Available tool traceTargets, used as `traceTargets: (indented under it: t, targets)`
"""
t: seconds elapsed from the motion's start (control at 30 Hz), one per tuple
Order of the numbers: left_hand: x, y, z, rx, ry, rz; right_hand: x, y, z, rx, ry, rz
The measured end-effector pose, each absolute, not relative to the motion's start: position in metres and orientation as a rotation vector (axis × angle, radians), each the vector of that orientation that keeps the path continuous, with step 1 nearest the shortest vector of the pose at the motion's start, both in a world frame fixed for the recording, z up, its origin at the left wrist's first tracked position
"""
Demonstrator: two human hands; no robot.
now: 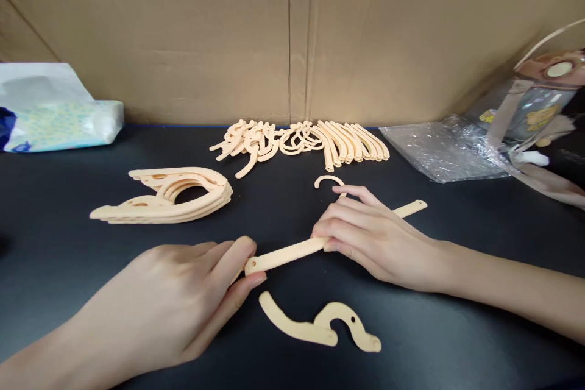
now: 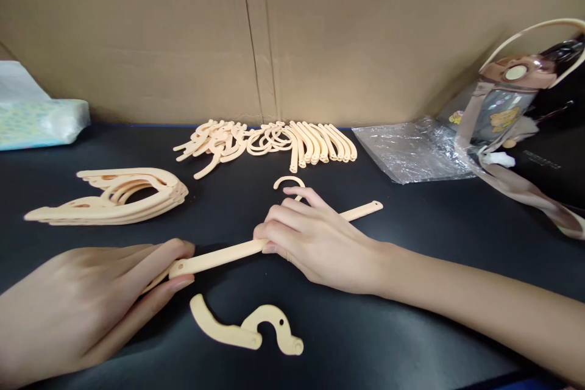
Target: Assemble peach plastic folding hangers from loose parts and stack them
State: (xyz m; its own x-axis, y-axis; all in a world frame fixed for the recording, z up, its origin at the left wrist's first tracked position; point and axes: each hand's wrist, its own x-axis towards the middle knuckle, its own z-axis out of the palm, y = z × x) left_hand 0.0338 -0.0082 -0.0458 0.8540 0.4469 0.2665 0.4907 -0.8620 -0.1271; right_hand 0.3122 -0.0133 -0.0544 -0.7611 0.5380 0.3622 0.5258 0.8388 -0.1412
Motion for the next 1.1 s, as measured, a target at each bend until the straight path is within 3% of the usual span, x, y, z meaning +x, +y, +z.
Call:
traceTargets:
  t: [0.8,1.1]
  targets:
    - [0.037,-0.010,-0.046,-2.799,-0.494,-0.441,0.313,-0.013,-0.052,-0.792,-2.646,0.187]
    - [0.045,-0.026,-0.043,-3.052,-0.642,-0.403,0.310,-0.013,-0.050,-0.741,-2.683,0.206]
